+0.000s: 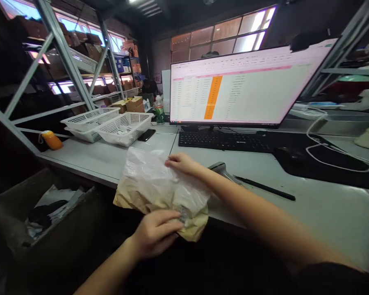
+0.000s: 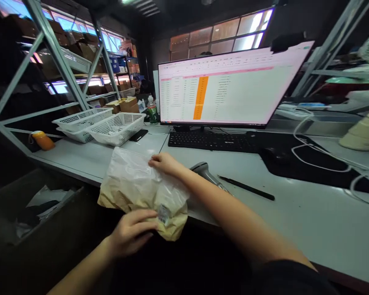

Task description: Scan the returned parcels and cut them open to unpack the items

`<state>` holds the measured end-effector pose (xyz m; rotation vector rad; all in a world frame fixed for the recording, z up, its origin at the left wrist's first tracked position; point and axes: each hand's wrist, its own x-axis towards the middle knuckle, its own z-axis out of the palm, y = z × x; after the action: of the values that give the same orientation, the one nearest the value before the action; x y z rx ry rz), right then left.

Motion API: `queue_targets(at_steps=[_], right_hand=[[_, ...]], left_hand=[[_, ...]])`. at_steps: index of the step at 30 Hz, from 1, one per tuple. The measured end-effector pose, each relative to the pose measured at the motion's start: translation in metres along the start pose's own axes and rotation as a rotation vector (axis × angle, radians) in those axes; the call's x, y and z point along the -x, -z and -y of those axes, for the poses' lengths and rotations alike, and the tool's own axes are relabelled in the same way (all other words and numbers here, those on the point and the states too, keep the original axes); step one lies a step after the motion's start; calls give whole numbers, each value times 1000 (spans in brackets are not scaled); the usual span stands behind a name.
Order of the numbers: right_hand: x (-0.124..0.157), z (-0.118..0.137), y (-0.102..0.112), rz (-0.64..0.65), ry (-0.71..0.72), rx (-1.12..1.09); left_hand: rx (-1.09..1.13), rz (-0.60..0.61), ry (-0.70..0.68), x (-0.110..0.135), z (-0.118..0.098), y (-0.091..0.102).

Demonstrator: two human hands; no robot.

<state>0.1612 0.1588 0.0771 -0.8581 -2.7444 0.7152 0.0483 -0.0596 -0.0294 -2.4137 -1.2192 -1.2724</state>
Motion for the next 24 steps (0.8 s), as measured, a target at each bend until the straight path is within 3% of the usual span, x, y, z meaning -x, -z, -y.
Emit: queue_targets(at_steps=[2,3,4,6,7,9,11,12,14,18,24], right_hand=[[25,9,0,-68,114,-79],[40,14,-1,-92,179,-119],[55,19,-2,-106,248,-147],[86,28,-6,-110,369,-133],[100,32,-8,-103,408,-95],[122,37,-12,-89,407,27],[138,38,-14,-79,319,198],[143,40,-14,-80,278,277],[150,44,-15,-103,252,359],[148,56,-26,-123,329,257],[140,53,-51,-240,355,73]], left_hand=[[-101,-400,121,-3,24,38],[-135,-598,268,-3,37,55],[-70,-687,433,-3,51,70],[212,-635,699,1,73,84],[363,-554,814,4,80,82],[561,-458,998,13,82,68],[608,-455,1116,19,69,47],[584,-451,1131,21,58,37],[513,-350,1037,17,35,23],[421,-47,624,-5,-3,7],[373,-4,415,-10,-12,0]])
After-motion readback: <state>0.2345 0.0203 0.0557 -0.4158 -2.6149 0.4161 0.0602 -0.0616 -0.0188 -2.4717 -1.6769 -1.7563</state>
